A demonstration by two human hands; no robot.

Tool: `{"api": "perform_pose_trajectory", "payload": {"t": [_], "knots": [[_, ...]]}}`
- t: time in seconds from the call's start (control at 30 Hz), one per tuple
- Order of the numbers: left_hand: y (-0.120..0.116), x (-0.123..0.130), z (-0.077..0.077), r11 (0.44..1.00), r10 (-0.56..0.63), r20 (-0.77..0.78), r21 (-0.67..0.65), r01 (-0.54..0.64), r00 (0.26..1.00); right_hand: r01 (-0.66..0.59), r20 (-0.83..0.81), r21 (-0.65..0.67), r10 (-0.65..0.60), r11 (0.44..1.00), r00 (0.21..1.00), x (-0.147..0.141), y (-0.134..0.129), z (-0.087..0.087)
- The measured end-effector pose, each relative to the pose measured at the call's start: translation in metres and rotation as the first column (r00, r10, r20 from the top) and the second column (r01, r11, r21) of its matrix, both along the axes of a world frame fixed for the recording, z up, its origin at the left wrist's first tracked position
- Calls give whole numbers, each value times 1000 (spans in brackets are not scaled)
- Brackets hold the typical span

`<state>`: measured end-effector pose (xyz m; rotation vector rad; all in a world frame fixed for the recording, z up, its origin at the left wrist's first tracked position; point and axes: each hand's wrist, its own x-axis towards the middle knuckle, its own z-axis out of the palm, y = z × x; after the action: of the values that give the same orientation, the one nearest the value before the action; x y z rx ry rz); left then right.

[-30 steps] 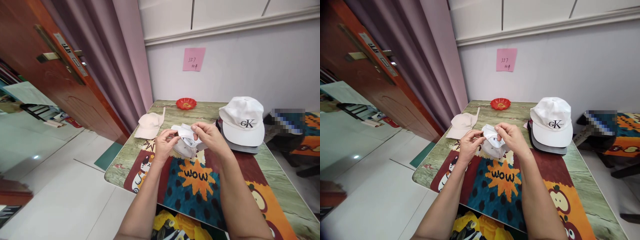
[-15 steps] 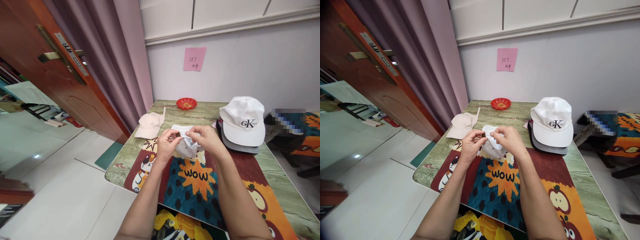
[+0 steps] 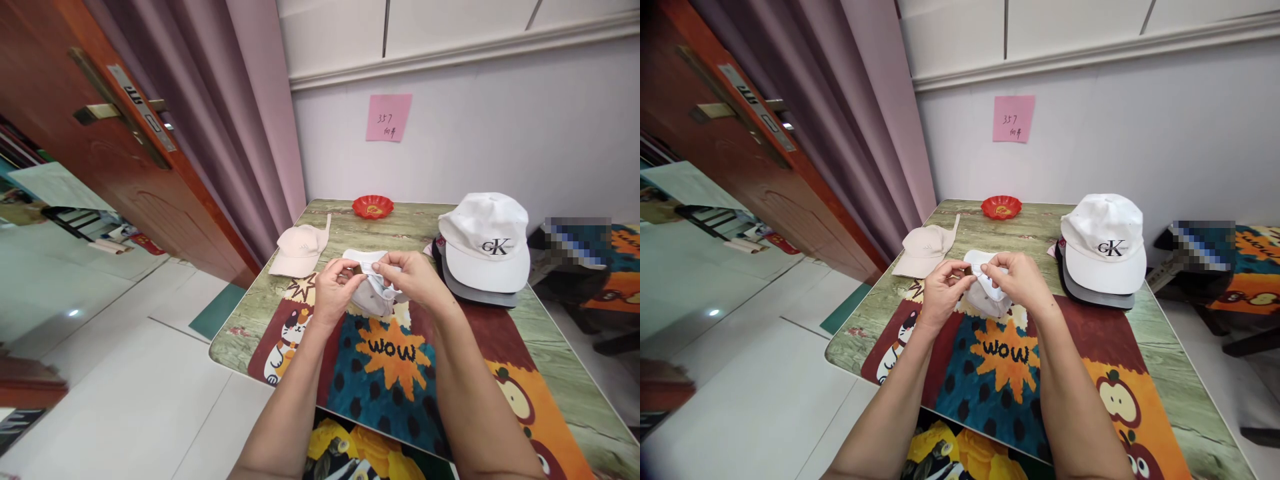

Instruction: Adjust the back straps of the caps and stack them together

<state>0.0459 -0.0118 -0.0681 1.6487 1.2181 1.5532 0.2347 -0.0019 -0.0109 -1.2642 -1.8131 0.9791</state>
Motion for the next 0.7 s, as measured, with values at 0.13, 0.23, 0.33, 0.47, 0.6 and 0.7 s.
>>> {"api": "perform_pose_trajectory", "payload": {"t": [0.13,0.23,0.33,0.47,0.6,0.7], "knots": [[-2,1,5,1000,8,-38,20,-7,999,-30,28,-20,31,999,999,1,1,-1],[-6,1,12,999,-2,-82,42,5,997,-52,43,-10,52,999,998,3,1,-2],[-9,0,19,998,-24,-137,55,32,990,-64,58,14,63,998,996,5,2,-1],[-11,-2,23,997,-26,-188,61,38,982,-55,49,29,54,998,997,5,1,-1],[-11,-1,24,998,-9,-193,62,21,981,-71,40,15,71,997,997,1,-1,1],[-10,-1,23,998,-8,-189,60,20,982,-83,28,-1,83,997,996,-2,-1,2]]}}
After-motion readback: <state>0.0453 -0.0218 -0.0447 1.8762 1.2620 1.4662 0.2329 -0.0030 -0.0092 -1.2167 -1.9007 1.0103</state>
